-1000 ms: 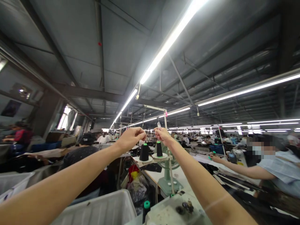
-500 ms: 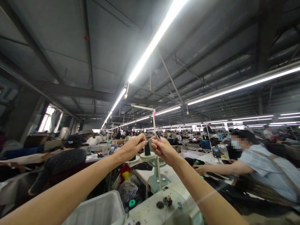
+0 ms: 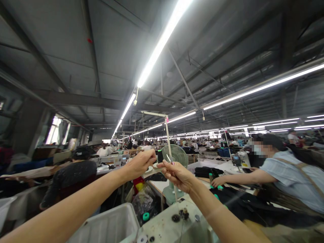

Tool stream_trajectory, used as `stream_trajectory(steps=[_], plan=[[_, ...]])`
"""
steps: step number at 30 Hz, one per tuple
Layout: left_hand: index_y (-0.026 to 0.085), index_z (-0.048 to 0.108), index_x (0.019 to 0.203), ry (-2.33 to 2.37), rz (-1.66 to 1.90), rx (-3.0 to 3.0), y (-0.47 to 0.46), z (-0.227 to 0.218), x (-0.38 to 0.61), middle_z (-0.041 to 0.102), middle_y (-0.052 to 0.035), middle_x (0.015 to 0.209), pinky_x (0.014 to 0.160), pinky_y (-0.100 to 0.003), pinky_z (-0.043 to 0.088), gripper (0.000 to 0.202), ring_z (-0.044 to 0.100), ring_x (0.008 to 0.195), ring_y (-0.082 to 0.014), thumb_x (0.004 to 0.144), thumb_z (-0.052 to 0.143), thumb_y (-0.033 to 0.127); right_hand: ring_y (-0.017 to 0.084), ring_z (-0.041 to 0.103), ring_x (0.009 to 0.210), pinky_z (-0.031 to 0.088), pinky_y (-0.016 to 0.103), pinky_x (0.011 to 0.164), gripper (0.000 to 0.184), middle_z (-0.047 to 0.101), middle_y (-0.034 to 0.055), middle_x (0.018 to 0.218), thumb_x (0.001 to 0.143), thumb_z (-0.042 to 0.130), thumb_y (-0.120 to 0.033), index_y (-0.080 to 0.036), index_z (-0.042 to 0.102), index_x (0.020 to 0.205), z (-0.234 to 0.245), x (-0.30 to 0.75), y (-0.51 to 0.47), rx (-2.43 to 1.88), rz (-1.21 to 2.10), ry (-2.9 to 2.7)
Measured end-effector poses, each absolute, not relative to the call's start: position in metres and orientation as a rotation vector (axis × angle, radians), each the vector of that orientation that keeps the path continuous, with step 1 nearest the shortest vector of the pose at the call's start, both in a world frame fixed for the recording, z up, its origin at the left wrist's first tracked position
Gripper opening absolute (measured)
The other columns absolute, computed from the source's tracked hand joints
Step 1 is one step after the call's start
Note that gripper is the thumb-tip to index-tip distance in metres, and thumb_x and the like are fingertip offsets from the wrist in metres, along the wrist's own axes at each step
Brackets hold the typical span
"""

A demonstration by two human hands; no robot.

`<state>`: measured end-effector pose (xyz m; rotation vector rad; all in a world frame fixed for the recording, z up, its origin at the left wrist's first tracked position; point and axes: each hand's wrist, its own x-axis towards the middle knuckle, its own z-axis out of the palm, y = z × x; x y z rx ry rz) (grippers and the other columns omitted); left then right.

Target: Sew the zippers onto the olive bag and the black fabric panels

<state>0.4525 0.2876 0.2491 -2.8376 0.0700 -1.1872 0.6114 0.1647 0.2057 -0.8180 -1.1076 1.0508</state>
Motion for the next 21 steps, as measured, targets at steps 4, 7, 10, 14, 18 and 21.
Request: stream_trajectory(steps=[4, 7, 10, 14, 18, 21], plan=[[0.018, 0.055, 0.084, 0.067, -1.181, -2.84, 0.29, 0.249, 0.448, 0.055, 0.0008, 0.077, 0.069, -0.032, 0.044, 0.03, 0.054, 0.071, -0.0174, 0.102, 0.046, 0.04, -0.001, 0.039, 0.038, 0.023, 0.006, 0.031, 0.034, 0.056, -0.0041, 0.06, 0.08, 0.081, -0.037, -0.006, 0.07, 0.089, 0.2, 0.604, 0.17, -0.803, 1.03, -1.062], [0.018, 0.055, 0.084, 0.068, -1.174, -2.854, 0.291, 0.248, 0.448, 0.054, 0.0007, 0.077, 0.069, -0.032, 0.044, 0.03, 0.054, 0.071, -0.0174, 0.102, 0.046, 0.039, -0.001, 0.04, 0.038, 0.025, 0.008, 0.031, 0.038, 0.066, 0.0027, 0.07, 0.085, 0.075, -0.045, -0.008, 0.068, 0.085, 0.202, 0.594, 0.179, -0.804, 1.04, -1.042], [0.018, 0.054, 0.083, 0.07, -1.161, -2.875, 0.293, 0.247, 0.448, 0.055, 0.0006, 0.078, 0.068, -0.032, 0.044, 0.03, 0.054, 0.071, -0.0171, 0.102, 0.046, 0.04, -0.001, 0.034, 0.033, 0.015, 0.01, 0.027, 0.041, 0.066, 0.0045, 0.068, 0.086, 0.072, -0.048, -0.008, 0.066, 0.081, 0.206, 0.583, 0.186, -0.798, 1.114, -1.061], [0.018, 0.054, 0.083, 0.082, -1.153, -2.899, 0.295, 0.245, 0.445, 0.055, 0.0005, 0.079, 0.07, -0.033, 0.044, 0.03, 0.054, 0.071, -0.0172, 0.102, 0.046, 0.041, -0.002, 0.029, 0.032, 0.01, 0.01, 0.028, 0.035, 0.05, -0.0077, 0.053, 0.081, 0.08, -0.04, -0.011, 0.062, 0.079, 0.203, 0.581, 0.185, -0.737, 1.119, -1.05], [0.018, 0.055, 0.082, 0.097, -1.142, -2.939, 0.297, 0.245, 0.441, 0.055, 0.0008, 0.076, 0.07, -0.033, 0.043, 0.032, 0.054, 0.071, -0.0174, 0.101, 0.046, 0.042, -0.001, 0.031, 0.035, 0.011, 0.009, 0.029, 0.039, 0.045, -0.0098, 0.051, 0.068, 0.09, -0.037, -0.011, 0.061, 0.076, 0.195, 0.59, 0.182, -0.712, 1.066, -1.058], [0.018, 0.057, 0.081, 0.076, -1.166, -2.978, 0.297, 0.247, 0.437, 0.056, 0.0009, 0.075, 0.07, -0.033, 0.043, 0.033, 0.054, 0.071, -0.0176, 0.1, 0.049, 0.044, 0.0, 0.04, 0.04, 0.013, 0.009, 0.03, 0.049, 0.055, -0.0042, 0.058, 0.052, 0.096, -0.04, -0.01, 0.064, 0.074, 0.191, 0.595, 0.183, -0.701, 0.977, -1.091]])
